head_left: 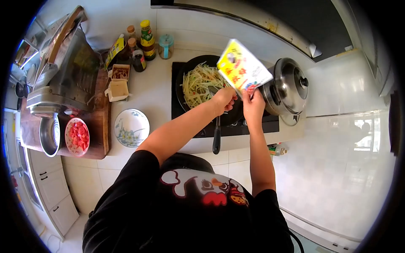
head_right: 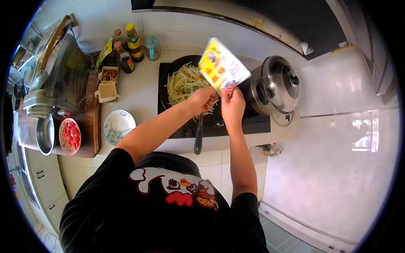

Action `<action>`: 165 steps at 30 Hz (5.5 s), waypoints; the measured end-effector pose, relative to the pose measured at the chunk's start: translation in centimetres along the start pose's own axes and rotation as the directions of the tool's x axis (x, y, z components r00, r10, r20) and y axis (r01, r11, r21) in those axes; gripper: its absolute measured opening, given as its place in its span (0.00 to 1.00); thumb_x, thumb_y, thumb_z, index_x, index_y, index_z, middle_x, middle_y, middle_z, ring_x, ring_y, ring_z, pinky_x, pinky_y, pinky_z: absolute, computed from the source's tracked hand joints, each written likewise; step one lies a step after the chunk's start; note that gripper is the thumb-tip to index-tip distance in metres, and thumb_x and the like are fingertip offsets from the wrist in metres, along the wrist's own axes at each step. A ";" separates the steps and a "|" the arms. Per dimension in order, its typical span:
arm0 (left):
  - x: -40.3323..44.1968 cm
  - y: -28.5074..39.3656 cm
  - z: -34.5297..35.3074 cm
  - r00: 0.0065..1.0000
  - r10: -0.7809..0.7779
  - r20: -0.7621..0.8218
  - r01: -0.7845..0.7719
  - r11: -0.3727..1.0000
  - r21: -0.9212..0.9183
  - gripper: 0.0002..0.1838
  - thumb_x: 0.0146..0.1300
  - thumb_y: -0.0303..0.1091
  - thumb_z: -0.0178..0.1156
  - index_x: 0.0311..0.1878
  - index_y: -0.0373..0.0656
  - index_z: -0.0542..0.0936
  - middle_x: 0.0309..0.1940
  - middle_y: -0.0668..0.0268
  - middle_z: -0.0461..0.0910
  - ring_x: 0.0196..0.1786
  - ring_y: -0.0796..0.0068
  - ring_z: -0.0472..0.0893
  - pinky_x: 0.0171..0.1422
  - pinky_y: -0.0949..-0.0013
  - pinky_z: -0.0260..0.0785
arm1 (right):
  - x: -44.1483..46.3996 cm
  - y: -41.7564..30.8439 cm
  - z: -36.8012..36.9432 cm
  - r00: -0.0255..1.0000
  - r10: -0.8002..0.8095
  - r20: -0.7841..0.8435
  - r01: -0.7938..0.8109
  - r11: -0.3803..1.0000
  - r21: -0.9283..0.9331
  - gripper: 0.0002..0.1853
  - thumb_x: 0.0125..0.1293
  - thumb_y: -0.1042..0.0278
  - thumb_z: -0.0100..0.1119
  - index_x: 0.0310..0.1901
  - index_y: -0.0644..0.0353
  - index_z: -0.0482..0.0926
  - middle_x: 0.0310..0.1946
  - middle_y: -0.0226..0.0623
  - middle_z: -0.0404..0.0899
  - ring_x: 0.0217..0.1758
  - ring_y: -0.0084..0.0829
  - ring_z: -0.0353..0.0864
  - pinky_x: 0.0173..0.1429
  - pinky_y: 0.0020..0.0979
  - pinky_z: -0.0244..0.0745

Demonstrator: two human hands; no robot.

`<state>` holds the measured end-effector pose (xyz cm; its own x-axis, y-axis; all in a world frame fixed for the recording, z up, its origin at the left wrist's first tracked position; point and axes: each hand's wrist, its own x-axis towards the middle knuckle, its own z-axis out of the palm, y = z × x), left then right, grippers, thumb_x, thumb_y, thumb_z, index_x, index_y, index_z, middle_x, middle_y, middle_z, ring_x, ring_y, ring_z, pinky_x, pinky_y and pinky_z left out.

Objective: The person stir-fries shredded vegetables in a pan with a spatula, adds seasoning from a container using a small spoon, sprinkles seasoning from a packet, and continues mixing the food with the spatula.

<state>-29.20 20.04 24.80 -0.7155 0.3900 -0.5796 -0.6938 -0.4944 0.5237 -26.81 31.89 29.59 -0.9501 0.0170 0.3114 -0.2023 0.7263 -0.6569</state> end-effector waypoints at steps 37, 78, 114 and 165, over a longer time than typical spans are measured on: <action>-5.4 -1.7 -2.7 0.991 0.105 0.082 -0.095 0.989 -0.111 0.31 0.57 0.30 0.49 0.67 0.48 0.60 0.28 0.74 0.67 0.26 0.85 0.64 0.28 0.79 0.57 | -3.0 -0.3 1.7 0.985 0.170 -0.003 -0.160 0.931 0.327 0.16 0.67 0.65 0.52 0.45 0.72 0.72 0.35 0.43 0.78 0.31 0.27 0.80 0.32 0.27 0.77; -13.6 -8.5 -30.0 0.940 0.223 0.257 -0.331 0.771 0.543 0.22 0.62 0.41 0.53 0.58 0.43 0.70 0.44 0.65 0.75 0.44 0.73 0.75 0.51 0.70 0.66 | -11.9 -0.3 1.7 0.953 0.221 0.207 -0.020 0.728 -0.686 0.34 0.51 0.73 0.57 0.61 0.48 0.58 0.41 0.47 0.73 0.42 0.49 0.76 0.42 0.47 0.72; -17.4 -7.9 -16.8 0.984 -0.179 -0.008 0.158 0.845 0.512 0.21 0.61 0.37 0.56 0.55 0.49 0.62 0.23 0.69 0.66 0.17 0.80 0.67 0.17 0.76 0.60 | 2.5 -6.6 -11.2 0.726 0.054 0.686 0.537 0.578 -0.614 0.14 0.56 0.60 0.60 0.28 0.66 0.81 0.25 0.48 0.80 0.31 0.45 0.81 0.41 0.42 0.76; -17.3 -6.7 -17.4 0.971 -0.239 0.005 0.201 0.826 0.527 0.21 0.62 0.39 0.56 0.54 0.45 0.62 0.22 0.67 0.66 0.18 0.79 0.66 0.18 0.73 0.60 | -2.9 4.0 -3.3 0.212 0.667 0.714 -0.905 0.410 -0.114 0.11 0.62 0.59 0.57 0.34 0.59 0.73 0.25 0.36 0.74 0.26 0.26 0.76 0.28 0.28 0.77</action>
<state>-10.74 3.10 20.40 -0.5293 0.5007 -0.6849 -0.7597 0.0796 0.6453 -24.08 36.97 28.32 -0.5059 -0.0025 -0.8626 0.8041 0.3607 -0.4726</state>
